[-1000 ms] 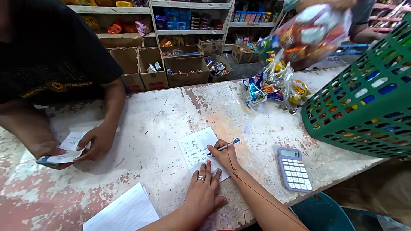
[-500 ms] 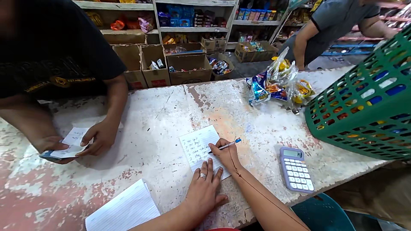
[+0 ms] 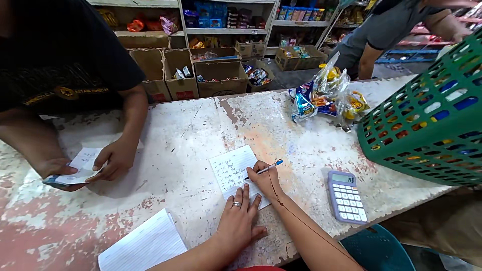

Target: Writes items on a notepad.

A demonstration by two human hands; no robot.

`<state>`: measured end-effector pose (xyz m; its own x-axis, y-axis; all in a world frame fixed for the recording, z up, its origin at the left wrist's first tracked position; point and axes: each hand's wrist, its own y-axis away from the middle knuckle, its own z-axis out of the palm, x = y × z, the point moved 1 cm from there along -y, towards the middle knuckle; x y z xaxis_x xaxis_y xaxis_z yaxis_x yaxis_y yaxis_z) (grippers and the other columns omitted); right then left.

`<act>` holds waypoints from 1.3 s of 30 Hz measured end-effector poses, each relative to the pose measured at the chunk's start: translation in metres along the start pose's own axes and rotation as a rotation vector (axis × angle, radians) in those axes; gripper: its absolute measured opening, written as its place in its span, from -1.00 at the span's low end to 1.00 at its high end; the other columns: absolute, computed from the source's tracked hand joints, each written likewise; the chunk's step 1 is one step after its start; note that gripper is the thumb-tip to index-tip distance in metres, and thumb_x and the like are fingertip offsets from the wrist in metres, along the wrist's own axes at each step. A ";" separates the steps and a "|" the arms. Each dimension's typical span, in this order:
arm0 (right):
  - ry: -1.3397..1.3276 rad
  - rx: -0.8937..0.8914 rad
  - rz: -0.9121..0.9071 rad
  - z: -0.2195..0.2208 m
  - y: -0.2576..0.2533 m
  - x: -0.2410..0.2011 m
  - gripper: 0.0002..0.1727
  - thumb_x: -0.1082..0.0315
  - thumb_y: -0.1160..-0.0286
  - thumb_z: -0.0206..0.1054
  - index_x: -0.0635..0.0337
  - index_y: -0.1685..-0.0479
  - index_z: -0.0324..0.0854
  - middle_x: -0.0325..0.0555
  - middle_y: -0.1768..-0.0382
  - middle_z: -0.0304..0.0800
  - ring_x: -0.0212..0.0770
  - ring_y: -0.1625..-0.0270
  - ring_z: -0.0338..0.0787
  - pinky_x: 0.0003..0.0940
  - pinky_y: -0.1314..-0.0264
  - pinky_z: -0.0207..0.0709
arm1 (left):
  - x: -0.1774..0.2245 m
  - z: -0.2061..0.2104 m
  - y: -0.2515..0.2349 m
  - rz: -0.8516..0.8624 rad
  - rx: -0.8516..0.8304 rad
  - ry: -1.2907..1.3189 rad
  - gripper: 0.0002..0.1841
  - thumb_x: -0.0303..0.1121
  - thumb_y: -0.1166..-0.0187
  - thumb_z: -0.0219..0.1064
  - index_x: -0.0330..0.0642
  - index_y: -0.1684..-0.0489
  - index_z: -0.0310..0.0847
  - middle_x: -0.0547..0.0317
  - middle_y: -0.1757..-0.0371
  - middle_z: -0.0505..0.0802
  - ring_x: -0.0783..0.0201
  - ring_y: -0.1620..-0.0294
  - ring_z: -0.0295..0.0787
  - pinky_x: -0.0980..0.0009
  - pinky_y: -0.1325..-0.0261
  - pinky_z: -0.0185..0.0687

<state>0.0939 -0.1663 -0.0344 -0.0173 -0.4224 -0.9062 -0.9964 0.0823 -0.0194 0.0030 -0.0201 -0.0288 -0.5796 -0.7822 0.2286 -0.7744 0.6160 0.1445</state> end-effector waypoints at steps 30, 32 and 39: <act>0.045 0.055 -0.034 -0.002 0.000 -0.002 -0.66 0.43 -0.33 0.32 0.01 0.77 0.37 -0.48 0.75 0.30 -0.62 0.65 0.30 -0.64 0.54 0.16 | -0.006 -0.003 -0.004 0.008 0.034 -0.013 -0.07 0.47 -0.56 -0.06 0.00 -0.81 0.26 -0.31 -0.82 0.25 -0.28 -0.74 0.31 -0.13 -0.54 0.39; 0.042 0.063 -0.018 -0.001 -0.001 -0.002 -0.68 0.42 -0.33 0.30 -0.01 0.74 0.36 -0.50 0.74 0.28 -0.62 0.65 0.28 -0.64 0.55 0.15 | -0.006 -0.004 -0.004 0.004 0.030 -0.013 -0.08 0.47 -0.56 -0.07 0.02 -0.81 0.26 -0.30 -0.82 0.25 -0.27 -0.74 0.32 -0.12 -0.55 0.39; -0.066 0.075 -0.002 -0.004 -0.005 -0.003 -0.73 0.44 -0.35 0.29 0.03 0.67 0.39 -0.49 0.73 0.32 -0.60 0.66 0.32 -0.64 0.56 0.20 | -0.009 -0.008 -0.003 -0.002 -0.034 0.010 -0.07 0.46 -0.56 -0.05 0.03 -0.85 0.19 -0.29 -0.85 0.18 -0.27 -0.79 0.22 -0.13 -0.59 0.33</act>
<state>0.0986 -0.1690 -0.0301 -0.0075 -0.3626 -0.9319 -0.9875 0.1497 -0.0503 0.0132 -0.0142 -0.0235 -0.5750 -0.7828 0.2378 -0.7665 0.6171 0.1779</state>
